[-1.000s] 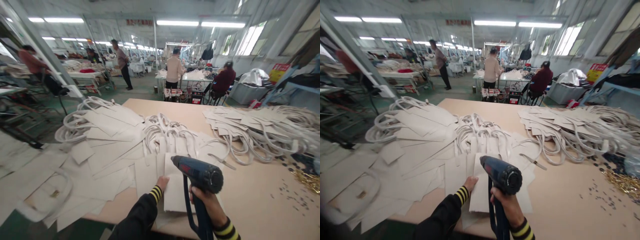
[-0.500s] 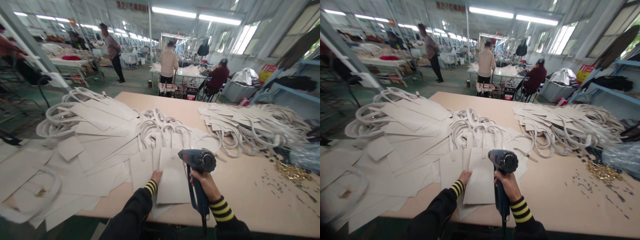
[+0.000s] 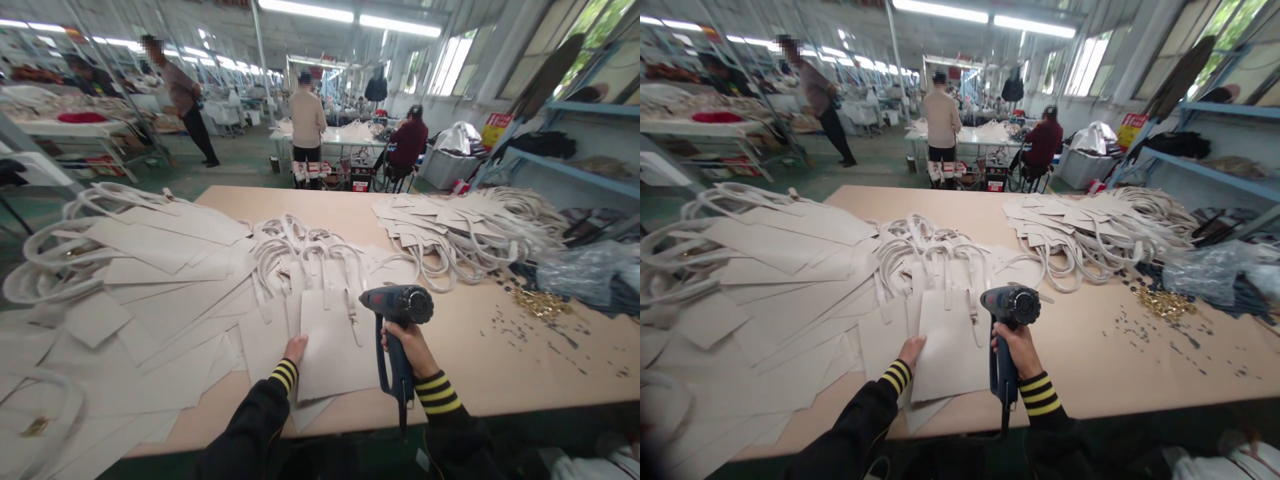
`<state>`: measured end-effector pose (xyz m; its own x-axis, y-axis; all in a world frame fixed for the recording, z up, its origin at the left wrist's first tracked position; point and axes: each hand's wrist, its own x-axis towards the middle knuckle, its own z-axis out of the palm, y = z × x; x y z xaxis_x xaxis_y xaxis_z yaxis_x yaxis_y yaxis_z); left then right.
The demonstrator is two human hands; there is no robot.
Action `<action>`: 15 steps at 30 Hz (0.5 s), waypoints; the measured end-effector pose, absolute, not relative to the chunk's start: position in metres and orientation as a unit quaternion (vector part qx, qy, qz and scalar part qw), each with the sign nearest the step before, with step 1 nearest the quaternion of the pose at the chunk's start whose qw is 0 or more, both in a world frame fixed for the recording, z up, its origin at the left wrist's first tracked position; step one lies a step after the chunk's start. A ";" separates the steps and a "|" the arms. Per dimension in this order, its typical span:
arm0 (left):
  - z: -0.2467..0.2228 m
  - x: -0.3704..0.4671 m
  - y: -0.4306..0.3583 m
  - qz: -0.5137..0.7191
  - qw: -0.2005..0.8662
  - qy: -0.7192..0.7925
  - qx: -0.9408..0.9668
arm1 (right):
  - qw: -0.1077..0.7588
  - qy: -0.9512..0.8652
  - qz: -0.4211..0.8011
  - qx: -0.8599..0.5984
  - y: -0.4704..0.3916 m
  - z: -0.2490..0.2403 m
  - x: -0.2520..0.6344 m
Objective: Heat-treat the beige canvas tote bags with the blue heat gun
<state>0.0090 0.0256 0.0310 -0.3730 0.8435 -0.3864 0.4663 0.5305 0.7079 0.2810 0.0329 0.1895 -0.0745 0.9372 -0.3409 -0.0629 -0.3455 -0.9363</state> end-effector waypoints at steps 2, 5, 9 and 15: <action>0.034 0.006 0.024 0.235 0.349 0.796 0.435 | 0.403 -0.396 0.627 -0.537 0.037 0.186 0.280; 0.043 0.017 0.023 0.220 0.211 0.801 0.514 | 0.420 -0.393 0.618 -0.536 0.037 0.183 0.285; 0.050 0.081 0.032 0.147 0.056 0.611 0.776 | 0.475 -0.364 0.582 -0.550 0.031 0.187 0.291; 0.042 0.149 0.057 -0.042 0.111 0.503 0.856 | 0.487 -0.342 0.605 -0.529 0.021 0.187 0.300</action>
<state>0.1487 0.0573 0.0416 0.4901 0.8523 -0.1830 0.8707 -0.4688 0.1486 0.3001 0.0206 0.1865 0.0340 0.9513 -0.3064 -0.2265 -0.2913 -0.9295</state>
